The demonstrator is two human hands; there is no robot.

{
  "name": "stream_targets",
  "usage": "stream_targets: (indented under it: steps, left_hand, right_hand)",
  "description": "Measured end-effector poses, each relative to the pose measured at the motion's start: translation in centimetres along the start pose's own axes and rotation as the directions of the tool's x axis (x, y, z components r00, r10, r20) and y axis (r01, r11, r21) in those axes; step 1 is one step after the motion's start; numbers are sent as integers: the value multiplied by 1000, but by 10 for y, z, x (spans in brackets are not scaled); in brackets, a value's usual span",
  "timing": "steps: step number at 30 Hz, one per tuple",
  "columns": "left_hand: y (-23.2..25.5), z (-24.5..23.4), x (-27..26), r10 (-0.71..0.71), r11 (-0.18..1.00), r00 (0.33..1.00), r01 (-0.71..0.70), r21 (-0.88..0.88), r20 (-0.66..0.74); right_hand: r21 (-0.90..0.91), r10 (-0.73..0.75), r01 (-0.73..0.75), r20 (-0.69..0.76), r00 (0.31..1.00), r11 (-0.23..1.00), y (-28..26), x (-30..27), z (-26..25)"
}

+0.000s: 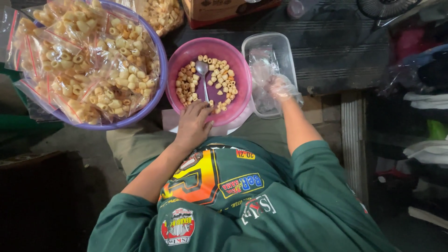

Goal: Packing small snacks from a bowl into individual plastic bags using a spoon.

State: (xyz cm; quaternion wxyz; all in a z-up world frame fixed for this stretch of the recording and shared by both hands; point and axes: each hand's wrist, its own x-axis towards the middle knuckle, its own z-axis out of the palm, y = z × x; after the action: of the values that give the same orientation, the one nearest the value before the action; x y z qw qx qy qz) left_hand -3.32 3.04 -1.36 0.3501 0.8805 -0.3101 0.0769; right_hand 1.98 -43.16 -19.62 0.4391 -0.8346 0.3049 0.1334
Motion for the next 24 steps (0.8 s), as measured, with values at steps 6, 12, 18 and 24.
stream_targets:
  steps: [6, 12, 18, 24]
  left_hand:
    - [2, -5, 7, -20, 999, 1000, 19, 26, 18]
    - [6, -2, 53, 157, 986, 984, -151, 70, -83]
    - [36, -13, 144, -54, 938, 997, 70, -339, 55]
    - [-19, 53, 121, -555, 813, 751, 582, 39, 357]
  right_hand:
    - [-160, 15, -43, -169, 986, 986, 59, -43, -20]
    - [-307, -560, 509, -108, 821, 804, -54, -87, -35]
    - [-237, -107, 26, -335, 936, 971, -96, -114, -17]
    - [-129, -157, 111, -432, 888, 985, -100, -120, -12]
